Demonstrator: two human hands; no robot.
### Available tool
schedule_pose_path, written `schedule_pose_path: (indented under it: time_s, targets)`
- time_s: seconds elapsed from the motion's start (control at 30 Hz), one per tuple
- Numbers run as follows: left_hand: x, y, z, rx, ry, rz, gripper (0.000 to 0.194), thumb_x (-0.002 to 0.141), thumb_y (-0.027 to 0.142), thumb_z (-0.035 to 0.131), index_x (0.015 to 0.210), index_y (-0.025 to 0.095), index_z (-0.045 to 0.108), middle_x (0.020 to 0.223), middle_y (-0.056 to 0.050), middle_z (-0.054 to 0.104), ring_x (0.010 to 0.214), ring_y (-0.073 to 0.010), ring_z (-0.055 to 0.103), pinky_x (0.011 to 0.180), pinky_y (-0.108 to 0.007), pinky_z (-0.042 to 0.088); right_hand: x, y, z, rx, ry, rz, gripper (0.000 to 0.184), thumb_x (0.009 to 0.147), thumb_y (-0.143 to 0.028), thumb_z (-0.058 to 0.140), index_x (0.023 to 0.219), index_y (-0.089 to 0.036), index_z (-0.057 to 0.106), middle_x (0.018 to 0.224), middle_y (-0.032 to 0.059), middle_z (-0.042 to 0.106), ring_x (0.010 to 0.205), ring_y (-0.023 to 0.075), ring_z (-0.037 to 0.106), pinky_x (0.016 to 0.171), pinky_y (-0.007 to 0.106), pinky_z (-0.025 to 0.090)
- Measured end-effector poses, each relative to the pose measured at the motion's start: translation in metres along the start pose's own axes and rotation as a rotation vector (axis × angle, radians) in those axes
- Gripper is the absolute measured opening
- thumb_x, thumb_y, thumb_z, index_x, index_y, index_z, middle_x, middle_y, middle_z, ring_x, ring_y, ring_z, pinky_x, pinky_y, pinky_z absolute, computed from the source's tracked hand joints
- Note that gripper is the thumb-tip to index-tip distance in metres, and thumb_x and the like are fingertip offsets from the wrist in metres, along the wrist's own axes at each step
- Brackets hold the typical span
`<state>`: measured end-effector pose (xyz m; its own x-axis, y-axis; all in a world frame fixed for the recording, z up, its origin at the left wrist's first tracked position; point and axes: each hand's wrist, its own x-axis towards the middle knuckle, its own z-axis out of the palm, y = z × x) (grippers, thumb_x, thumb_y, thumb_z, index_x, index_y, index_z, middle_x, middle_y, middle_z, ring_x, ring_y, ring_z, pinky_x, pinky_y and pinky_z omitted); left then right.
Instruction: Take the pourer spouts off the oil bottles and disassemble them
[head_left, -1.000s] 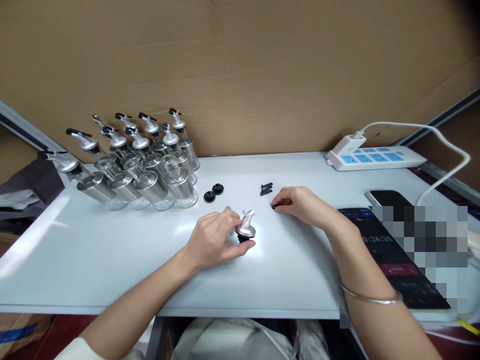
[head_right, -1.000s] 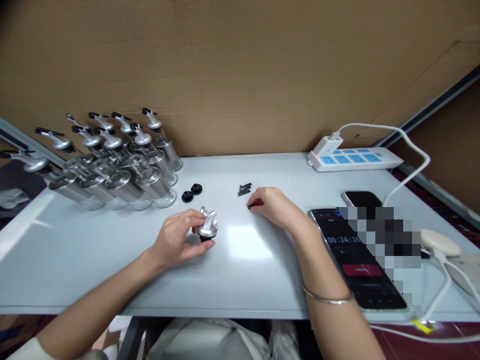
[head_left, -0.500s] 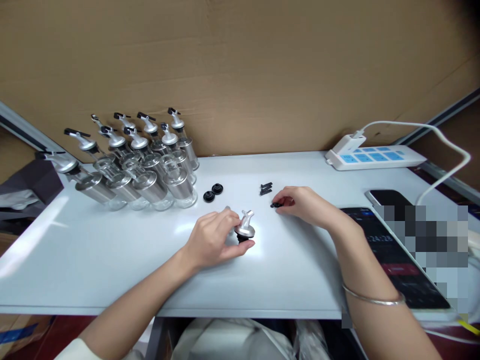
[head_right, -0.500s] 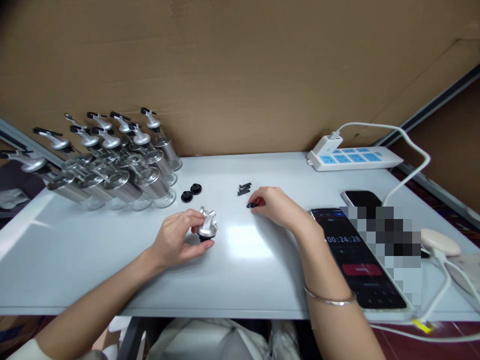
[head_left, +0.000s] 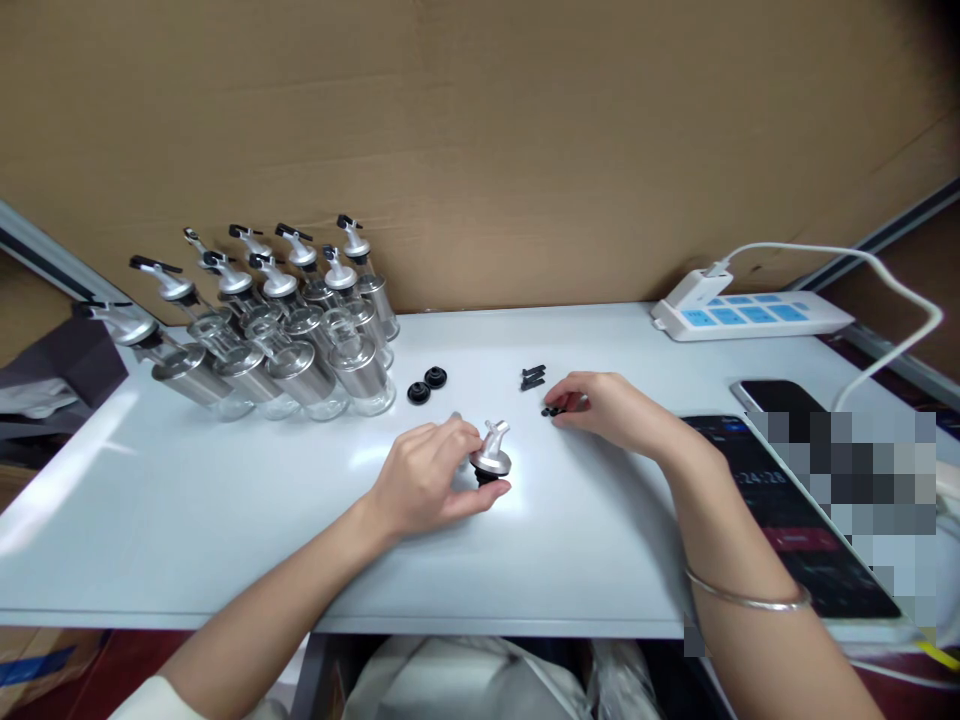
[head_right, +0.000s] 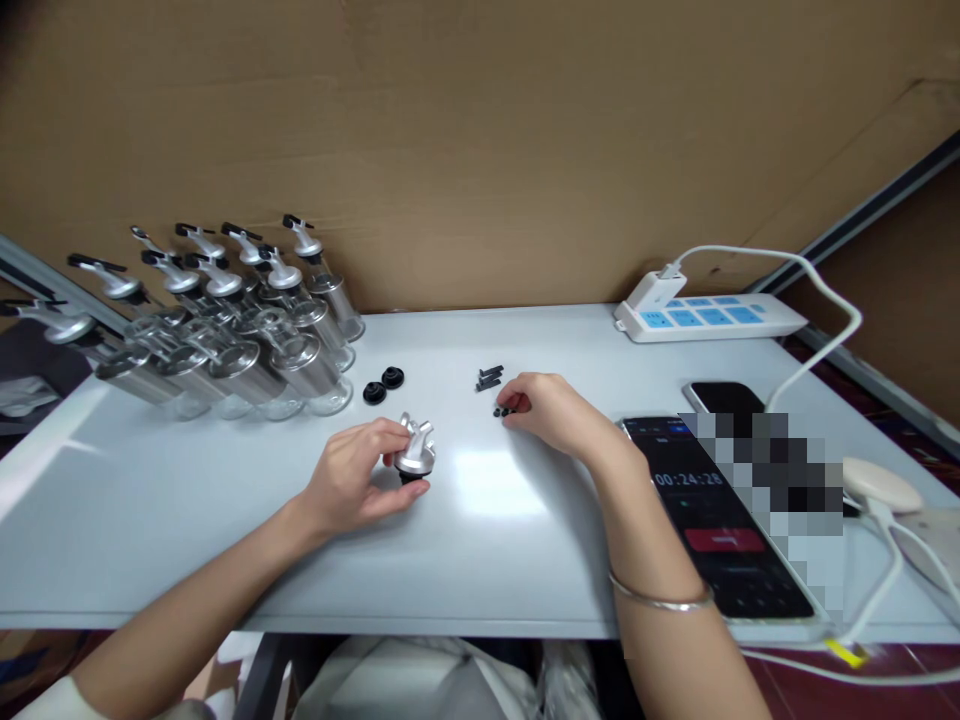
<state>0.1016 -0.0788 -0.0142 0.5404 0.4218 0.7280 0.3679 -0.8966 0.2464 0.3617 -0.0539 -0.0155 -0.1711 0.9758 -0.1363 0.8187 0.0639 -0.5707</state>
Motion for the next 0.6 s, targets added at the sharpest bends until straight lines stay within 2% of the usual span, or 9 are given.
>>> schedule_pose_path:
  time_s: [0.2, 0.43, 0.53, 0.6]
  targets:
    - [0.0, 0.0, -0.001, 0.007, 0.0, 0.003, 0.022, 0.085, 0.038, 0.055, 0.086, 0.018, 0.047, 0.071, -0.003, 0.064, 0.053, -0.0094, 0.054, 0.05, -0.021, 0.046, -0.001, -0.012, 0.002, 0.004, 0.012, -0.038, 0.012, 0.071, -0.017, 0.06, 0.081, -0.018, 0.067, 0.084, 0.0045, 0.067, 0.077, 0.0184, 0.062, 0.075, 0.031, 0.049]
    - [0.0, 0.0, 0.0, -0.003, 0.001, 0.004, 0.021, 0.086, 0.037, 0.055, 0.086, 0.018, 0.047, 0.071, -0.003, 0.064, 0.053, -0.0098, 0.055, 0.05, -0.021, 0.046, -0.001, -0.012, 0.003, 0.015, 0.021, -0.051, 0.012, 0.07, -0.015, 0.059, 0.078, -0.019, 0.068, 0.078, 0.0035, 0.068, 0.073, 0.0183, 0.063, 0.072, 0.031, 0.049]
    - [0.001, 0.0, -0.001, 0.001, -0.001, 0.005, 0.021, 0.086, 0.037, 0.055, 0.087, 0.018, 0.047, 0.071, -0.003, 0.064, 0.053, -0.0103, 0.055, 0.05, -0.021, 0.046, -0.003, -0.017, 0.0, 0.073, 0.086, -0.108, 0.01, 0.071, -0.023, 0.064, 0.079, -0.019, 0.068, 0.083, 0.0046, 0.067, 0.075, 0.0187, 0.061, 0.071, 0.032, 0.048]
    - [0.001, 0.0, -0.001, 0.003, -0.003, 0.004, 0.021, 0.086, 0.037, 0.054, 0.087, 0.018, 0.047, 0.071, -0.003, 0.064, 0.053, -0.0103, 0.056, 0.05, -0.021, 0.046, -0.006, -0.024, -0.003, 0.163, 0.131, -0.163, 0.016, 0.074, -0.032, 0.064, 0.082, -0.019, 0.068, 0.089, 0.0059, 0.067, 0.078, 0.0187, 0.06, 0.071, 0.032, 0.046]
